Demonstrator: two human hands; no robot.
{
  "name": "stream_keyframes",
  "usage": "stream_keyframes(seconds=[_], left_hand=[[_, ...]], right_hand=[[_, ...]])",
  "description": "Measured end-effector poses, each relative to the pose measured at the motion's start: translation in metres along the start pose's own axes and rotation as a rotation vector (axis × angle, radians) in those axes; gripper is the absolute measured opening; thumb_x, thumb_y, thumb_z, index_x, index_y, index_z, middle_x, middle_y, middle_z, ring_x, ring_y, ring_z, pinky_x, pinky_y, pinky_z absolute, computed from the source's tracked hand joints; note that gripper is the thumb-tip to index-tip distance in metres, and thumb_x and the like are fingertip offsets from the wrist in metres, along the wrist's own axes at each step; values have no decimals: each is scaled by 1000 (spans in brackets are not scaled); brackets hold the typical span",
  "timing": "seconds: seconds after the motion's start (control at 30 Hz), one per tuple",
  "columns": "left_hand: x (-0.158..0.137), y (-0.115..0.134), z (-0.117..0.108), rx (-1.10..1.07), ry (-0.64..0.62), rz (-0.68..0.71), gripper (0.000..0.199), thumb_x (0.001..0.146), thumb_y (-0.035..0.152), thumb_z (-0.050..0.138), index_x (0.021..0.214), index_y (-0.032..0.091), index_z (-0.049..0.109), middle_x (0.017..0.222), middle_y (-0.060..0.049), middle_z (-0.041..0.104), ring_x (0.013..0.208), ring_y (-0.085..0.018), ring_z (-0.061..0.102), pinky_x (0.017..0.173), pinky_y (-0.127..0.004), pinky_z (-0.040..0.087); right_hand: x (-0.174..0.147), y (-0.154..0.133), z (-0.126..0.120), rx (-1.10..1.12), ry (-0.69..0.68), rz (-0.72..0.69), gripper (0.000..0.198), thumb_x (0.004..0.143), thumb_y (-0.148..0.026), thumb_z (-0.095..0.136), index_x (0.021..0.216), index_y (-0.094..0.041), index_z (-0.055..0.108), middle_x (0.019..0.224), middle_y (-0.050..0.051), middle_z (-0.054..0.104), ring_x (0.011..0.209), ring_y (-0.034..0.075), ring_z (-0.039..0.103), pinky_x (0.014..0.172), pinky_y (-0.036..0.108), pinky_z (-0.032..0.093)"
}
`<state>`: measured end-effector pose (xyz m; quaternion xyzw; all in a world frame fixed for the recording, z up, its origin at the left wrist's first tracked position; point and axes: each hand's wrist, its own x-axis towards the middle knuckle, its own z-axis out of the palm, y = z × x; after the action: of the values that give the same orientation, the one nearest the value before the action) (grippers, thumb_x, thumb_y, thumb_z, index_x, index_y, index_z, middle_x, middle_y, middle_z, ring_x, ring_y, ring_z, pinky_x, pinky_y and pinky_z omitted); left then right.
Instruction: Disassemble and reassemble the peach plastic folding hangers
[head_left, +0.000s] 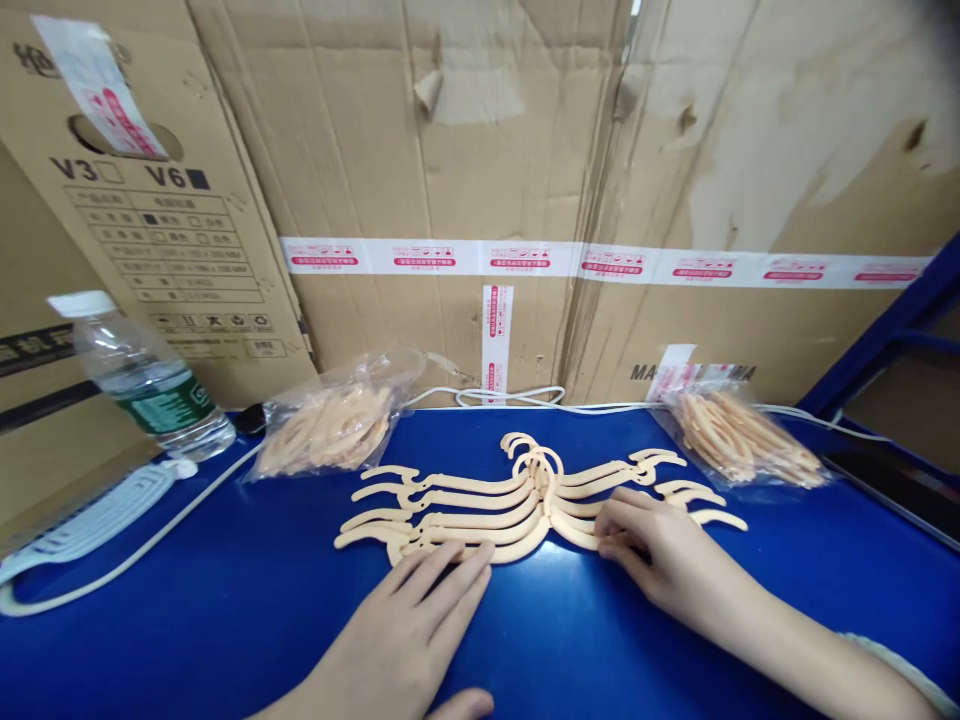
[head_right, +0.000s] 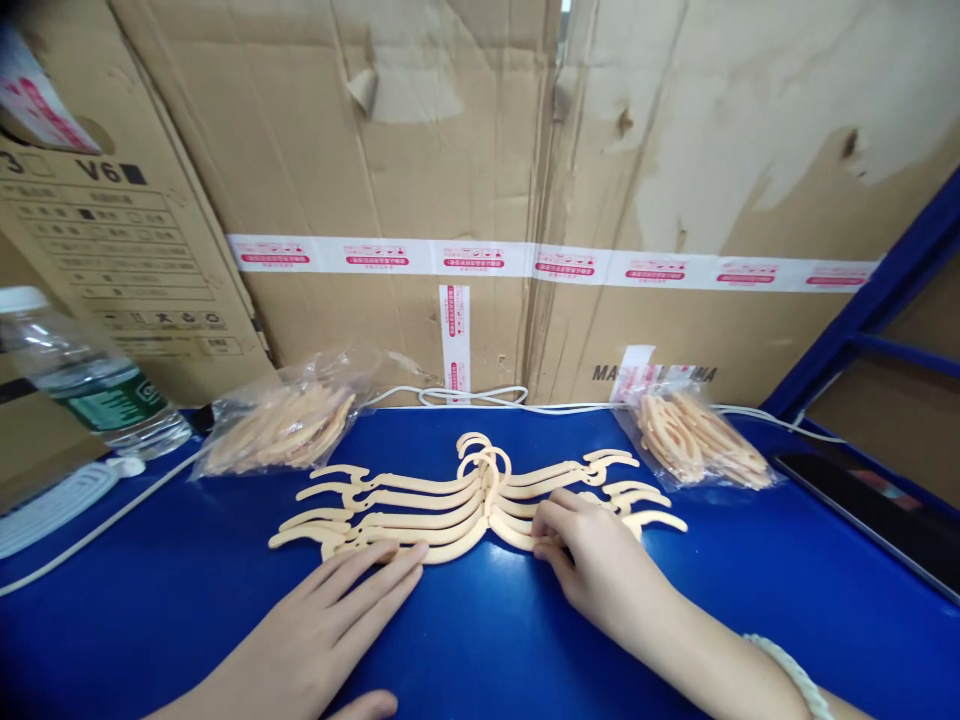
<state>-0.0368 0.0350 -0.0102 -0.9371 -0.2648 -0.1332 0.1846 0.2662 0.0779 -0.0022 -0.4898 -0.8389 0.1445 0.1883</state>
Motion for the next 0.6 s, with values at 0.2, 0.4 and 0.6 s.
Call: stream_keyframes(seconds=[0.2,0.4,0.6], left_hand=[[4,-5,12,-154,-19,-205,63,93,47,52,146,15,39,150,-10,43,132,-30,46,105,-44,46],[8,-10,27,-185,23,-262,58,94,46,50,145,19,42,150,-10,43,135,-31,43,107,-48,43],[8,-15,33,-94,110,-170,56,93,39,47,144,15,43,150,-12,43,135,-31,42,104,-47,47]], right_hand=[[16,23,0,-17,132,-22,17,78,0,55,78,-17,56,80,5,60,68,17,58,57,26,44],[30,24,-3,-37,207,-81,13,77,-6,62,79,-18,58,84,5,61,73,18,59,60,27,45],[33,-35,-70,19,808,-413,17,91,-16,55,74,-19,55,70,1,57,64,15,54,59,27,44]])
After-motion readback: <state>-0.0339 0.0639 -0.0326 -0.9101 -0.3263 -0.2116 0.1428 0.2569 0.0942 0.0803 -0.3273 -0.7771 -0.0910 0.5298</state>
